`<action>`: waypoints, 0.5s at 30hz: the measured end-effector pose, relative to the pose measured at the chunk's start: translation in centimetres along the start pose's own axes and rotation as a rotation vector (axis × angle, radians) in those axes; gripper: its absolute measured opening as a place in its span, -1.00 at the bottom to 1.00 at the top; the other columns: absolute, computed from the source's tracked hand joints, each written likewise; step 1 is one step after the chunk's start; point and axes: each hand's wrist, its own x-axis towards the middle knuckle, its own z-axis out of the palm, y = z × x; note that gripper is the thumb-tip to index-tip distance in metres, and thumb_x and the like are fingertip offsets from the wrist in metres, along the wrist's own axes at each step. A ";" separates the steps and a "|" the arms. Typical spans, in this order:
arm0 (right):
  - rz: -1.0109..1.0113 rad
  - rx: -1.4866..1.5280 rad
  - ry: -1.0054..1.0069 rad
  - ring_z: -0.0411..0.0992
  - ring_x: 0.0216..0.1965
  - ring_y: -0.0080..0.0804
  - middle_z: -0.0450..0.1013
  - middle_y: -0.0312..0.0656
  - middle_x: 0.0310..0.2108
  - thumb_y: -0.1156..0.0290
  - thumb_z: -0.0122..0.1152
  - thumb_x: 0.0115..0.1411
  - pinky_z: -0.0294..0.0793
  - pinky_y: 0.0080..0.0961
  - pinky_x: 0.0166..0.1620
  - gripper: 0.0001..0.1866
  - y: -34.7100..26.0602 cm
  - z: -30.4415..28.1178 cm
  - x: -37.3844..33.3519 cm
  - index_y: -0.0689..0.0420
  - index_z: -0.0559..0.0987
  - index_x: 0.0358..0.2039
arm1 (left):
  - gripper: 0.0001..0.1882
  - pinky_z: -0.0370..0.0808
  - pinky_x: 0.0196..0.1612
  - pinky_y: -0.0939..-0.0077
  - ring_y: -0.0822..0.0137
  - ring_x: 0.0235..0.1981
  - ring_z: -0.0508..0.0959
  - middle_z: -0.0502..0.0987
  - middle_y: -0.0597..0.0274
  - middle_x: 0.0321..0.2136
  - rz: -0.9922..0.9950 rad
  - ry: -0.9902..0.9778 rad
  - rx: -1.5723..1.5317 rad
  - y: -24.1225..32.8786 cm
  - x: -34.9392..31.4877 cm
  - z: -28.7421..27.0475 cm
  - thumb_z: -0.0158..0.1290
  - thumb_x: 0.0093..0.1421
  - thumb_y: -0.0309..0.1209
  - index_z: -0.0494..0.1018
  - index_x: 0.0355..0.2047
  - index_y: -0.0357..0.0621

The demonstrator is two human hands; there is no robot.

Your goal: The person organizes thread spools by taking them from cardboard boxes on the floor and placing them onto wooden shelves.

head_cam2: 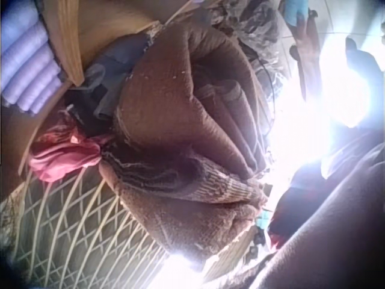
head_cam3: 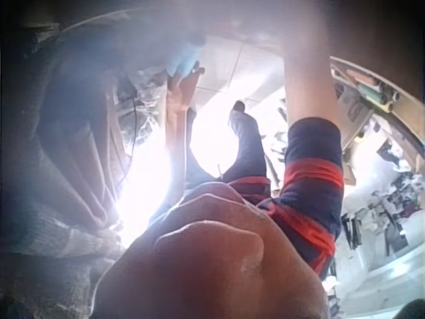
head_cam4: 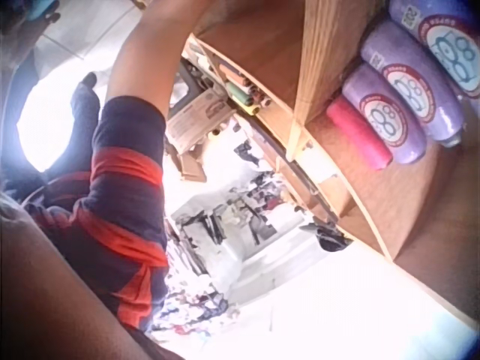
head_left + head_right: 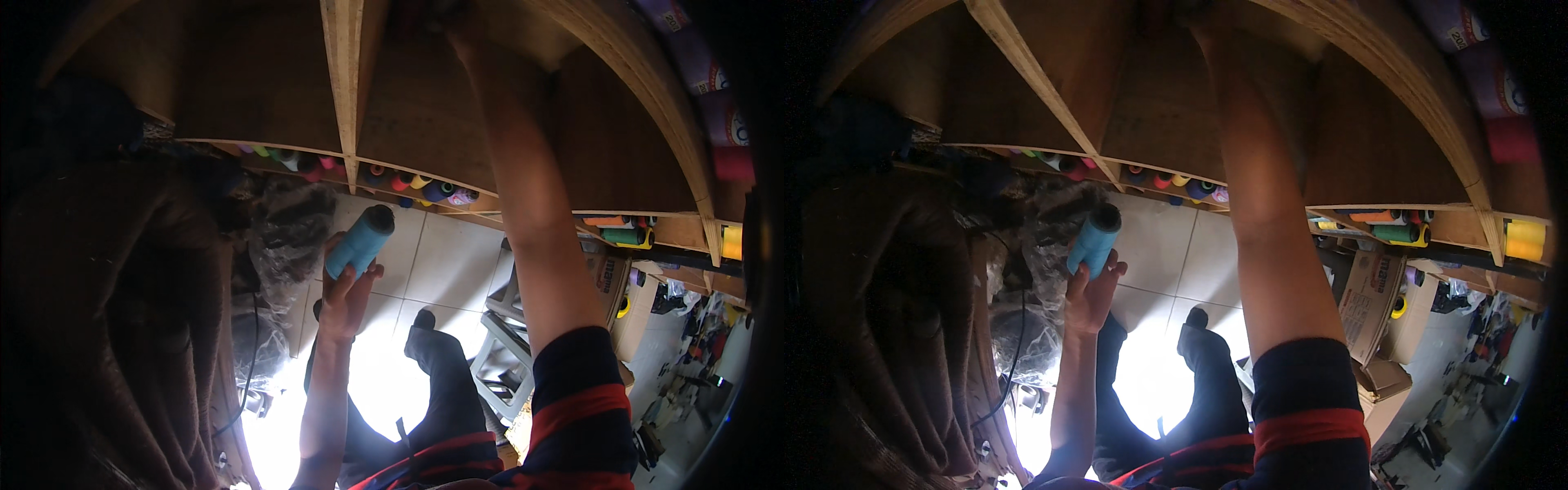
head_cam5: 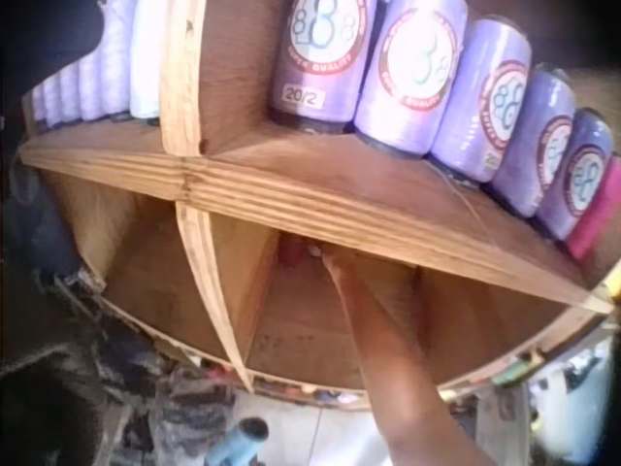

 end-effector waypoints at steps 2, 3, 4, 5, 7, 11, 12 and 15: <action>-0.002 0.002 -0.004 0.49 -0.20 -0.34 0.51 -0.08 -0.24 0.40 0.29 0.08 0.45 -0.44 -0.10 -0.66 -0.1 -0.3 -0.1 0.25 0.48 -0.15 | -0.44 0.32 -0.17 0.35 0.41 -0.23 0.38 0.32 0.26 -0.19 -0.006 -0.007 0.000 -0.3 0.2 0.3 0.14 0.14 -0.31 0.19 0.12 0.00; -0.005 0.003 -0.006 0.49 -0.21 -0.34 0.51 -0.08 -0.24 0.39 0.29 0.08 0.45 -0.44 -0.10 -0.66 -0.1 -0.7 -0.4 0.25 0.48 -0.15 | -0.43 0.32 -0.16 0.35 0.42 -0.23 0.37 0.32 0.26 -0.18 -0.015 -0.006 -0.004 -0.5 0.5 0.5 0.15 0.14 -0.31 0.19 0.12 0.00; -0.012 0.000 -0.002 0.49 -0.21 -0.34 0.51 -0.08 -0.24 0.39 0.29 0.08 0.45 -0.44 -0.10 -0.66 -0.1 -1.1 -0.7 0.25 0.48 -0.15 | -0.43 0.31 -0.16 0.35 0.42 -0.23 0.37 0.32 0.26 -0.17 -0.025 -0.006 -0.010 -0.7 0.7 0.8 0.15 0.14 -0.32 0.18 0.12 0.00; -0.023 -0.008 0.011 0.49 -0.21 -0.34 0.51 -0.08 -0.24 0.39 0.29 0.09 0.45 -0.44 -0.10 -0.66 0.0 -1.8 -1.3 0.26 0.48 -0.15 | -0.42 0.31 -0.15 0.35 0.42 -0.23 0.36 0.31 0.26 -0.16 -0.019 -0.014 0.002 -1.0 1.1 1.4 0.16 0.13 -0.31 0.18 0.13 0.00; -0.088 0.022 0.061 0.49 -0.21 -0.34 0.51 -0.08 -0.25 0.39 0.28 0.09 0.45 -0.45 -0.10 -0.66 -0.4 -2.7 -3.9 0.26 0.48 -0.15 | -0.39 0.30 -0.14 0.36 0.42 -0.22 0.36 0.31 0.27 -0.15 0.003 -0.024 0.040 -1.0 2.0 3.0 0.18 0.12 -0.30 0.17 0.13 0.01; 0.124 0.638 -0.167 0.49 -0.23 -0.38 0.51 -0.10 -0.25 0.37 0.23 0.15 0.44 -0.47 -0.11 -0.70 -8.1 -7.9 -13.9 0.26 0.48 -0.15 | -0.33 0.28 -0.14 0.38 0.41 -0.20 0.34 0.30 0.28 -0.11 0.053 -0.039 0.105 -0.2 3.8 4.5 0.22 0.10 -0.19 0.15 0.15 0.03; 0.241 0.791 -0.300 0.48 -0.25 -0.42 0.50 -0.12 -0.26 0.37 0.19 0.20 0.44 -0.48 -0.12 -0.73 -10.6 -10.5 -16.1 0.26 0.48 -0.15 | -0.31 0.28 -0.14 0.38 0.41 -0.19 0.33 0.30 0.29 -0.10 0.063 -0.040 0.102 0.0 4.1 5.0 0.23 0.09 -0.15 0.15 0.15 0.03; 0.309 0.950 -0.500 0.45 -0.20 -0.45 0.48 -0.14 -0.21 0.44 0.21 0.19 0.43 -0.48 -0.09 -0.66 -13.3 -16.0 -20.4 0.28 0.42 -0.05 | -0.28 0.27 -0.15 0.40 0.43 -0.17 0.34 0.34 0.29 -0.09 0.073 -0.109 0.124 -1.3 6.1 7.2 0.20 0.08 0.01 0.17 0.13 0.01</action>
